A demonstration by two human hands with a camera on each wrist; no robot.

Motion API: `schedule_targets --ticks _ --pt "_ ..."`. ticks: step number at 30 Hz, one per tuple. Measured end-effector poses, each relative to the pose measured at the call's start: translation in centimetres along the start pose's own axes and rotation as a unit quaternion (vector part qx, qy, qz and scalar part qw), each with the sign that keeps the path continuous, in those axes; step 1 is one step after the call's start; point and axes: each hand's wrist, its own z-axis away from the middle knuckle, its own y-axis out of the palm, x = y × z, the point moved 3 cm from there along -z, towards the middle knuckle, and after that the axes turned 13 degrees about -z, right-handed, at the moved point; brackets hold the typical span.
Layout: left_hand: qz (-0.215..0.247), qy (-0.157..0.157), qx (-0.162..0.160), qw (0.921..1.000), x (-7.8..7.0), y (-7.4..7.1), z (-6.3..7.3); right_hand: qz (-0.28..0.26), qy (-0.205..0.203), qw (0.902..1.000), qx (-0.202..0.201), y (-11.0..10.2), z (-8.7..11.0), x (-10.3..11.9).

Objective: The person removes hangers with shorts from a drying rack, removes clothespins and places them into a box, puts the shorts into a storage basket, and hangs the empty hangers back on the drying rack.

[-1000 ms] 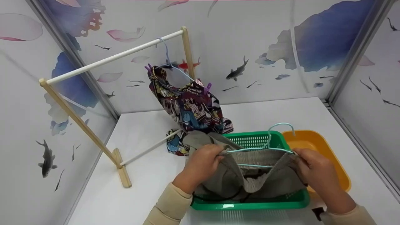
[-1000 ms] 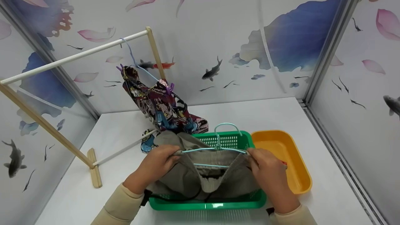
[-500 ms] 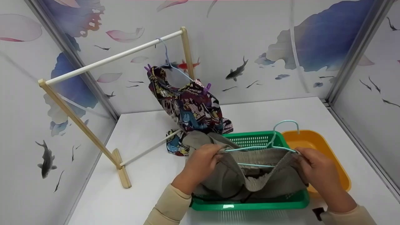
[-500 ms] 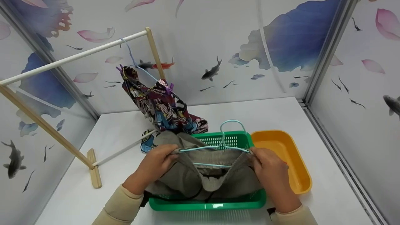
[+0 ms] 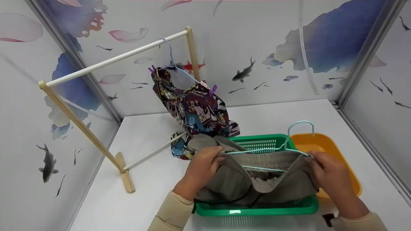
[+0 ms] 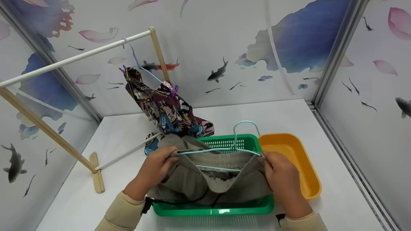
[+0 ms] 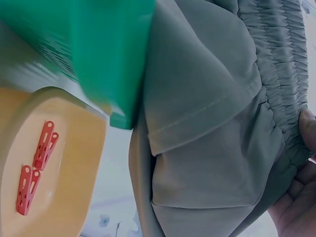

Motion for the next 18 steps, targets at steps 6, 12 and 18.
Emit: schedule_targets --ticks 6,12,18 --pt "0.021 -0.007 -0.02 0.9996 0.4 0.4 0.2 0.005 0.003 1.0 -0.002 -0.1 0.0 -0.1" --pt "0.05 -0.025 -0.055 0.997 1.1 0.6 0.8 0.007 0.009 0.9999 -0.01 -0.3 0.0 -0.3" --pt "0.089 -0.057 -0.08 0.9912 2.1 0.7 1.4 0.007 0.012 0.9998 -0.016 -0.3 0.1 -0.7"
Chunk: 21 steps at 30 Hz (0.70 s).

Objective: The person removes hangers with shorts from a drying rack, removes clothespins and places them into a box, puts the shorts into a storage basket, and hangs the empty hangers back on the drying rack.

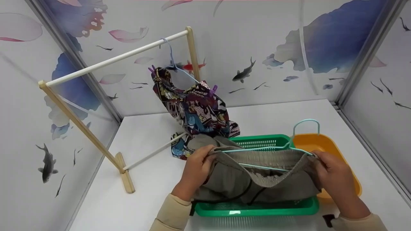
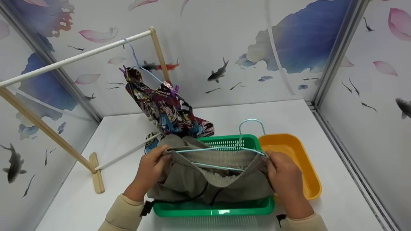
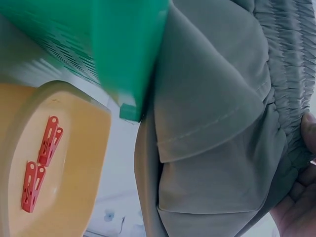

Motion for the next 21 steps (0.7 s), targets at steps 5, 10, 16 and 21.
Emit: schedule_targets --ticks 5,10,16,21 --pt "0.028 -0.037 -0.004 0.9989 0.7 0.0 0.3 -0.003 0.001 1.0 -0.004 0.0 0.1 -0.2" --pt "0.064 -0.068 0.007 0.9956 1.2 0.2 0.6 -0.002 0.003 1.0 -0.002 0.1 0.1 -0.1" --pt "0.121 -0.132 0.014 0.9837 2.1 0.2 0.8 -0.019 0.027 0.9995 -0.004 -0.2 0.3 -0.3" --pt "0.116 -0.157 0.011 0.9807 2.7 0.2 1.0 -0.051 0.037 0.9977 -0.025 -0.7 0.4 -0.5"
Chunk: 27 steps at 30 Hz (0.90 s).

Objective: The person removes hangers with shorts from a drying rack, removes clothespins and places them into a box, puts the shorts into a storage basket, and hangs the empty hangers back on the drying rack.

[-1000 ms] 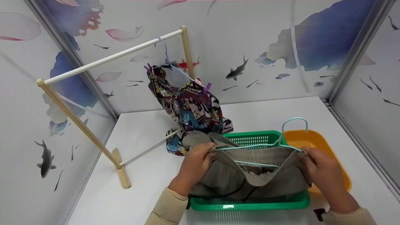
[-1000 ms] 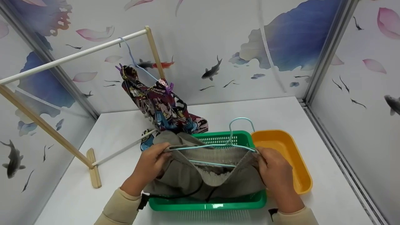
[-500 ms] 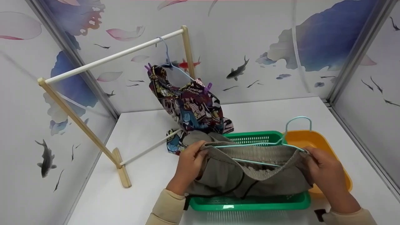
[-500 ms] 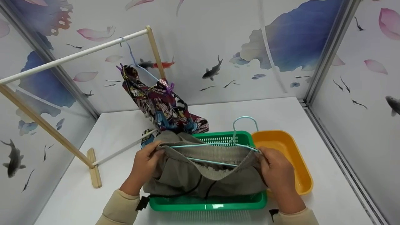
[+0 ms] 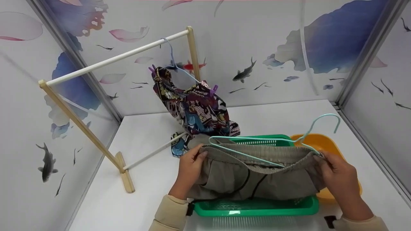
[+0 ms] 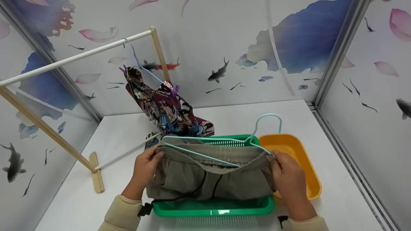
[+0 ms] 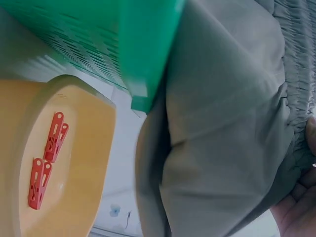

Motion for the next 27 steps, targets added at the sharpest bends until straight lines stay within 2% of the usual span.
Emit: schedule_targets --ticks 7,16,23,27 --pt "-0.036 -0.007 0.04 0.9985 -0.3 0.0 0.1 -0.028 -0.008 0.9996 -0.006 -0.2 0.0 -0.1" --pt "-0.079 0.01 0.089 0.9929 -1.1 -0.1 0.2 -0.017 -0.019 0.9997 0.0 -0.2 -0.3 0.2" --pt "-0.145 0.002 0.138 0.9798 -1.6 0.1 -0.2 -0.003 -0.049 0.9988 0.008 0.0 -0.5 0.7" --pt "-0.169 -0.014 0.172 0.9703 -1.6 0.5 -0.2 0.002 -0.059 0.9982 0.01 0.4 -0.6 0.9"
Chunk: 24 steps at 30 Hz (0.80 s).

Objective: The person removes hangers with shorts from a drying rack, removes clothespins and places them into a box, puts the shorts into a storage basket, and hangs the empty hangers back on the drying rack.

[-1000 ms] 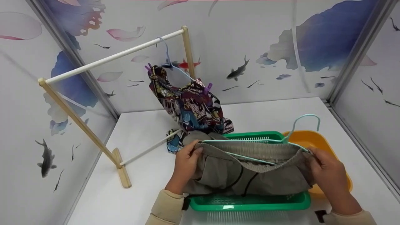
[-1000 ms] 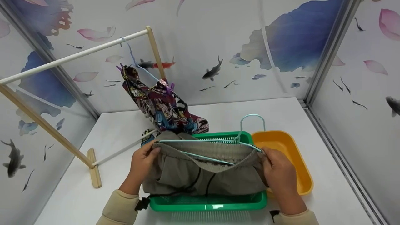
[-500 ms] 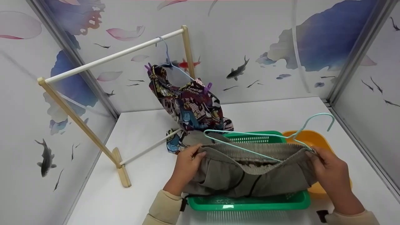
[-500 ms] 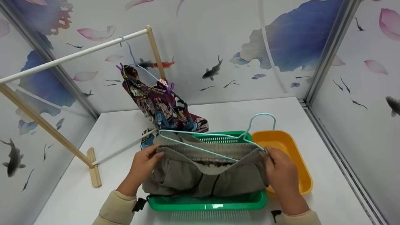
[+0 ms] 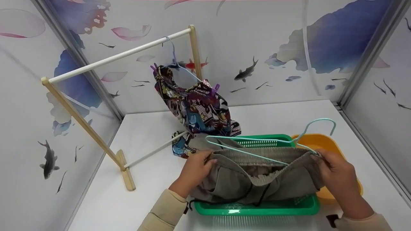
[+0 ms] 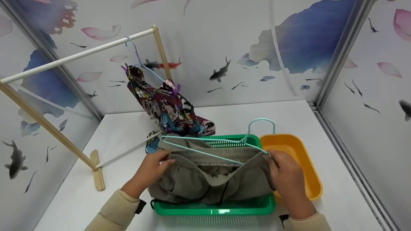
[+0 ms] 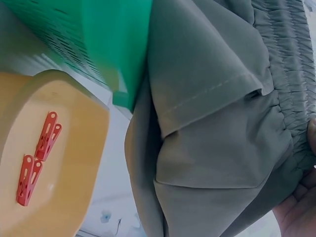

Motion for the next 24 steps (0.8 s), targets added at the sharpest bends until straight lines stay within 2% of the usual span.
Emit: schedule_targets --ticks 3,10,17,24 --pt "-0.023 0.0 0.024 0.9995 -0.1 0.4 -0.1 0.005 -0.006 1.0 0.001 0.3 -0.1 0.1" --pt "-0.09 0.035 0.041 0.9945 -0.3 1.4 -0.6 0.026 -0.022 0.9994 0.011 0.9 -0.3 0.5" --pt "-0.12 0.037 0.089 0.9881 -0.6 2.1 -1.1 0.03 -0.011 0.9994 0.016 1.1 -0.4 0.8" --pt "-0.149 0.041 0.137 0.9784 -1.0 3.0 -2.1 0.033 -0.02 0.999 0.022 1.4 -0.6 0.9"
